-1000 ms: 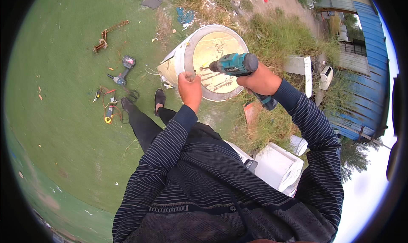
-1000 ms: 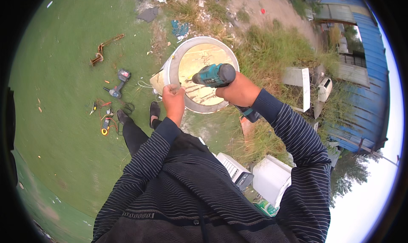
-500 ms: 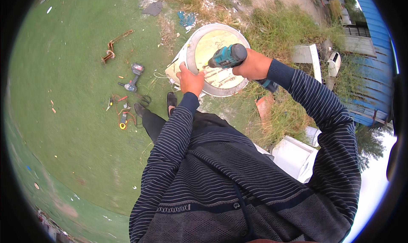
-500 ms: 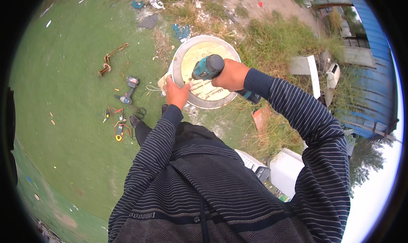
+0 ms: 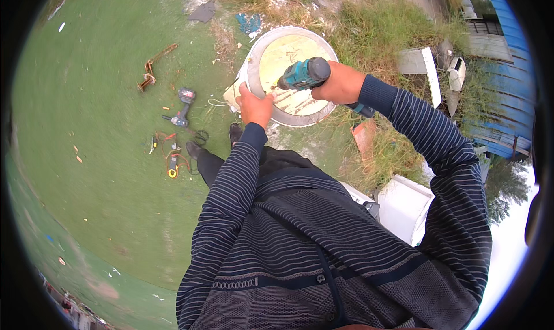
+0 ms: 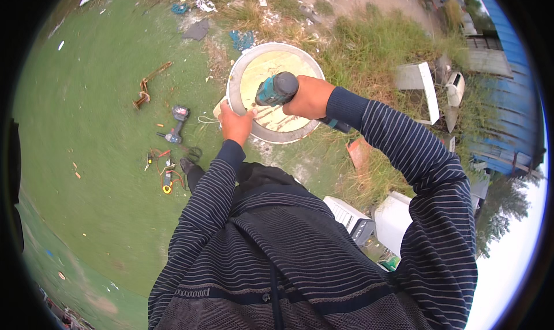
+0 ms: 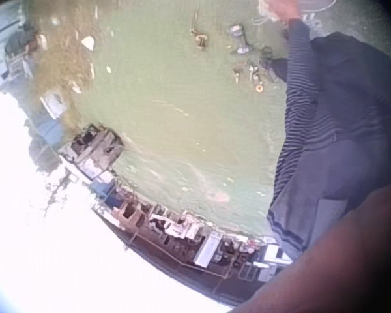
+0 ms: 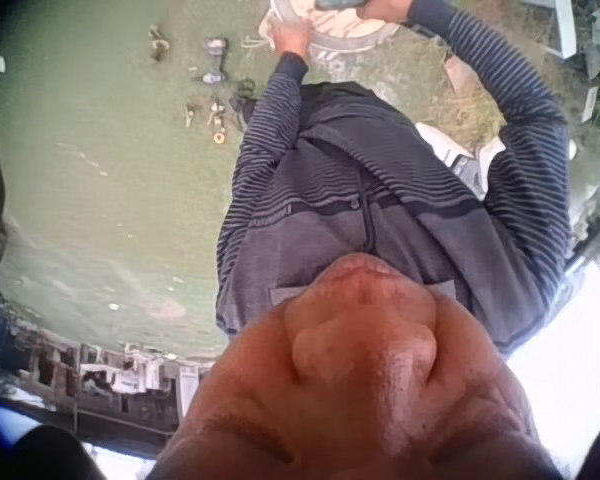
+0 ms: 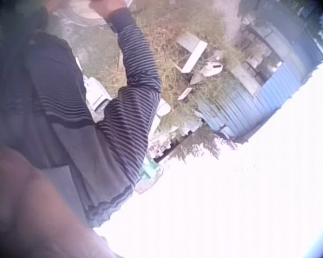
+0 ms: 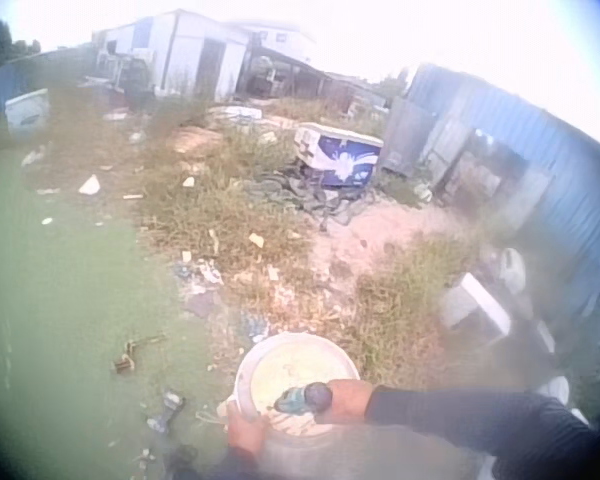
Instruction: The person uses a power drill to remove screws and disassemble a white cylindrical appliance, likely a water heater. They extract internal copper coils and a circular metal plate, then use pliers to cut wires attached to the plate before placing it back into the cylinder.
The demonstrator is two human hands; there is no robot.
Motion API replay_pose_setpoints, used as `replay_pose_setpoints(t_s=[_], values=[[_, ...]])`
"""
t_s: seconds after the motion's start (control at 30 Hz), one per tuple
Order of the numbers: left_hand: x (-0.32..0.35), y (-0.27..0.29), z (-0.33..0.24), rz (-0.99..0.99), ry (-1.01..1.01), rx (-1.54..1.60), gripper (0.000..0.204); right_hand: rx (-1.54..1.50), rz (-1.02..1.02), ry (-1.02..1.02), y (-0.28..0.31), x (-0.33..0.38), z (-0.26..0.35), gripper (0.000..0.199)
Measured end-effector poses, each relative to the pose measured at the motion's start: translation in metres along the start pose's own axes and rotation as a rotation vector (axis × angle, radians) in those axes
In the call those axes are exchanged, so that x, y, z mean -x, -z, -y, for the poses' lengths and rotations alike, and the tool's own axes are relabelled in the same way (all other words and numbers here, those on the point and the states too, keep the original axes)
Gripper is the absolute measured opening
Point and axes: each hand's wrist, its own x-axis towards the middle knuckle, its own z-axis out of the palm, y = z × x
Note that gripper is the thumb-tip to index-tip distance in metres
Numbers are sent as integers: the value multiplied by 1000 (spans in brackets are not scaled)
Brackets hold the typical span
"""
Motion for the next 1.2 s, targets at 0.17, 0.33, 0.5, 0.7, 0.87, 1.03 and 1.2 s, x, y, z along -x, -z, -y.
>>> replay_pose_setpoints(t_s=[0.17, 0.33, 0.5, 0.7, 0.87, 1.03, 1.2], values=[[-2, 5, -7, -9, -23, -51, 103, -53, -128, 77, -10, 8, -22, 32], [-15, -32, 37, -23, -180, -20, 92, -97, -289, -68, -64, 48, -50, 34], [-60, -16, 72, 5, -290, 25, 83, -313, -431, -48, -137, 63, -40, 33], [-25, 45, 74, 398, 117, 140, 45, -463, -549, -106, -185, 79, -40, 38], [-22, 123, 148, 357, 240, 267, 24, -474, -521, -150, -176, 92, -37, 39], [-37, 251, 305, 299, -74, -738, 14, -430, -590, -58, -162, 93, -20, 37], [43, 247, 314, 58, 564, 192, 20, -494, -818, -22, -158, 106, -27, 36]])
